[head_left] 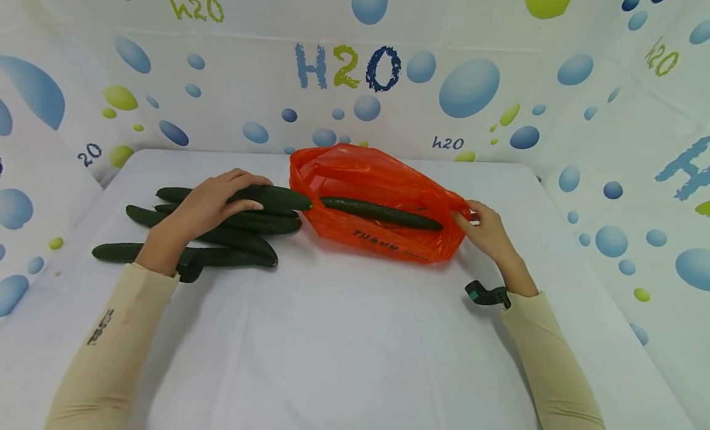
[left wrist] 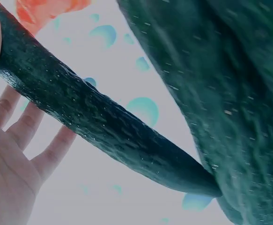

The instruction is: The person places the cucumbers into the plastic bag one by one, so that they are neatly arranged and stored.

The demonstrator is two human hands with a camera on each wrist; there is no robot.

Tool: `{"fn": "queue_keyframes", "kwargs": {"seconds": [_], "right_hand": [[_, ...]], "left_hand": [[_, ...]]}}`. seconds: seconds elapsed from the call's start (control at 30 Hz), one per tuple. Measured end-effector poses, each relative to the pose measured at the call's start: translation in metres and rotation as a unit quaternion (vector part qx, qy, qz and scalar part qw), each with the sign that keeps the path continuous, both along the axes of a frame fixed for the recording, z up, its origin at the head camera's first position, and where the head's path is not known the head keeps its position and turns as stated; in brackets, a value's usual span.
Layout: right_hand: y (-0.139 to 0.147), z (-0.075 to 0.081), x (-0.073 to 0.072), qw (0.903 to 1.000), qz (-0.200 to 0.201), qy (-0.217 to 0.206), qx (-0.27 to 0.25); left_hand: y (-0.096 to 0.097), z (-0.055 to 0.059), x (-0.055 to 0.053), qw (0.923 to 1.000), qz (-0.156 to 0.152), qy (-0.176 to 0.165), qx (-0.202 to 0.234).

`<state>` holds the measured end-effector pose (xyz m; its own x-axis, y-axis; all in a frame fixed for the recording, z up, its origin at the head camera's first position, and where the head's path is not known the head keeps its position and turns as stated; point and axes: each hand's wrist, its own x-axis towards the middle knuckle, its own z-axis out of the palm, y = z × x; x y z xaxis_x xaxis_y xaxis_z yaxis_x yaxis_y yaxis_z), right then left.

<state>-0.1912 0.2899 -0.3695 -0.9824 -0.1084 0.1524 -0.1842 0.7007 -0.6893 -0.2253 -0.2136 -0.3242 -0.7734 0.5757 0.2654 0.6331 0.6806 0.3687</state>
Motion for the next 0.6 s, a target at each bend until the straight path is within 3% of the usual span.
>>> {"fn": "queue_keyframes", "kwargs": {"seconds": [0.3,0.47,0.6], "right_hand": [[-0.005,0.003,-0.004,1.0000,0.003,0.004,-0.007],[-0.003,0.000,0.002,0.9999,0.006,-0.016,-0.001],[-0.001,0.001,0.003,1.0000,0.008,-0.001,-0.001]], "left_hand": [[0.013,0.023,0.007,0.9976,-0.028,0.062,0.015],[0.025,0.027,0.019,0.9934,-0.054,0.098,0.023],[0.038,0.033,0.022,0.9910,-0.066,0.115,0.023]]}}
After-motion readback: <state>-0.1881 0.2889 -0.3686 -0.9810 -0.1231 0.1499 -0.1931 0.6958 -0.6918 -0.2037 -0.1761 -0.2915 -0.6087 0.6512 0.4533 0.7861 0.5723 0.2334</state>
